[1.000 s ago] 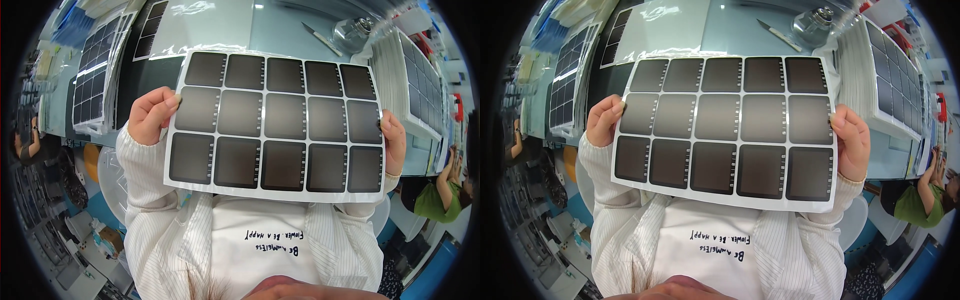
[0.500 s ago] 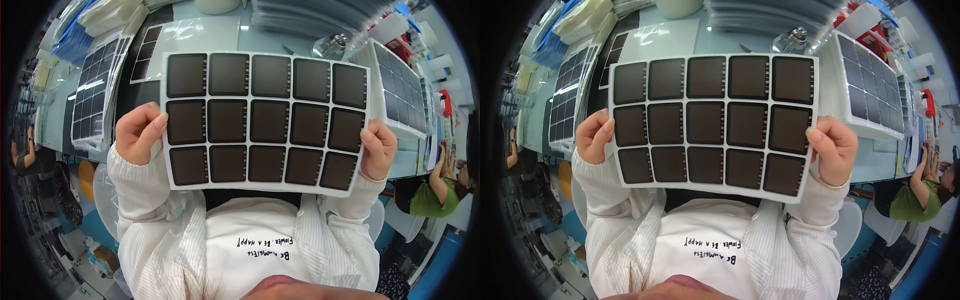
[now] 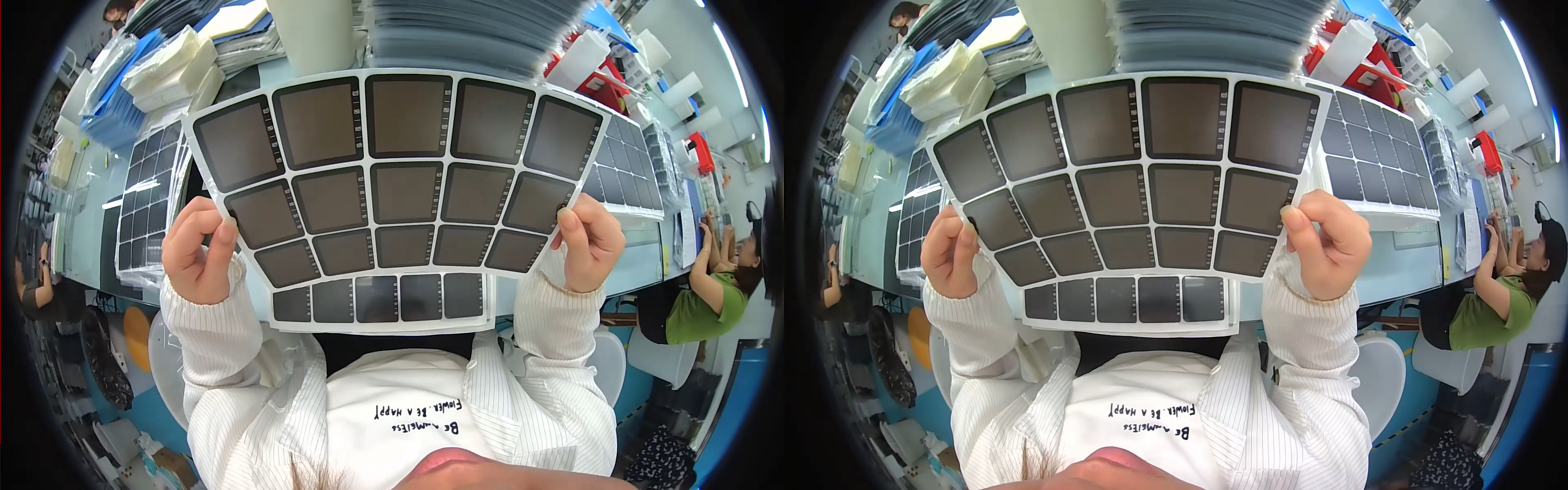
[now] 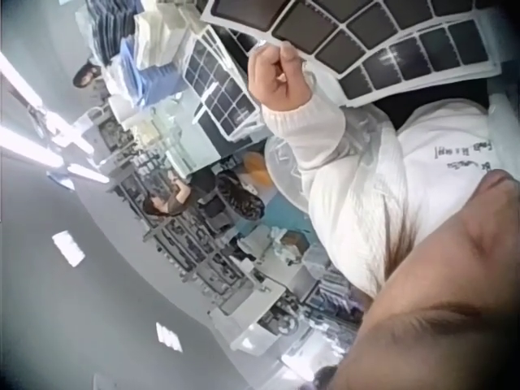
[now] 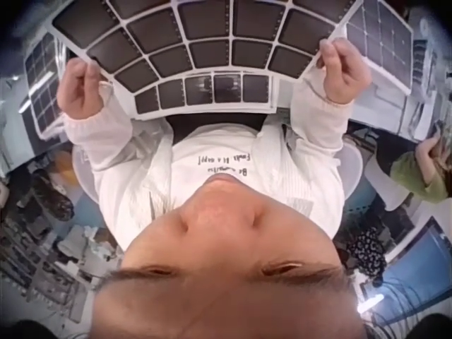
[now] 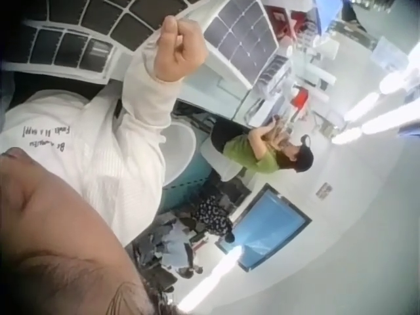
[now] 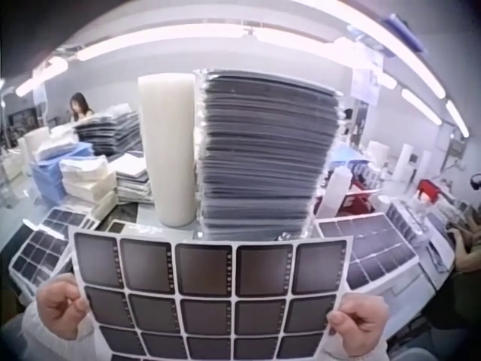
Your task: Assembling small solar panel components by applying solar cell grids and cleaning the panel surfaces.
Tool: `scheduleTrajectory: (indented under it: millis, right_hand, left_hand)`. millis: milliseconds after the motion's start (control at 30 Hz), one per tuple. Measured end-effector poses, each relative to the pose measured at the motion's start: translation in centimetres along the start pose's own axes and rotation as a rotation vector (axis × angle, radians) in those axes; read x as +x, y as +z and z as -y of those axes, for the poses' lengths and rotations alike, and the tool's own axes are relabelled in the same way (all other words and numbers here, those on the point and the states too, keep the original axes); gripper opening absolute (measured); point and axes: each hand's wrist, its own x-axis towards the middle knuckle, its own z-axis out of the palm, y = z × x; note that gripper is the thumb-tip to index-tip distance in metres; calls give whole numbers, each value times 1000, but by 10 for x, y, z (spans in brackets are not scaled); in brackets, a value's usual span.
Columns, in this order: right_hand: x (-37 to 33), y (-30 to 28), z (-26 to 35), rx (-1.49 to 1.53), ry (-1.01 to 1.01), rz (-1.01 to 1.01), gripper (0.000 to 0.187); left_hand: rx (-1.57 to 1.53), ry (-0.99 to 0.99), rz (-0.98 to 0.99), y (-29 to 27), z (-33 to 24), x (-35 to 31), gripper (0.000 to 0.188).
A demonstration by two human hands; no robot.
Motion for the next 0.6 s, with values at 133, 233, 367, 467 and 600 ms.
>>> scheduleTrajectory:
  millis: [133, 233, 367, 467, 600]
  right_hand:
    - [9, -5, 7, -36, -14, 1, 14]
    - [20, -5, 18, -19, 4, -63, 13]
    - [32, -12, 25, 17, -10, -108, 10]
    - [37, -17, 28, 4, -30, -122, 9]
    - [40, -21, 30, -15, -50, -183, 10]
  left_hand:
    - [27, 51, -17, -1, -10, 14, 9]
    - [46, 92, -44, -3, -16, 29, 9]
    - [26, 121, -70, -6, -27, 47, 9]
    - [36, 142, -88, -7, -34, 54, 9]
    - [10, 164, -87, -3, -37, 60, 9]
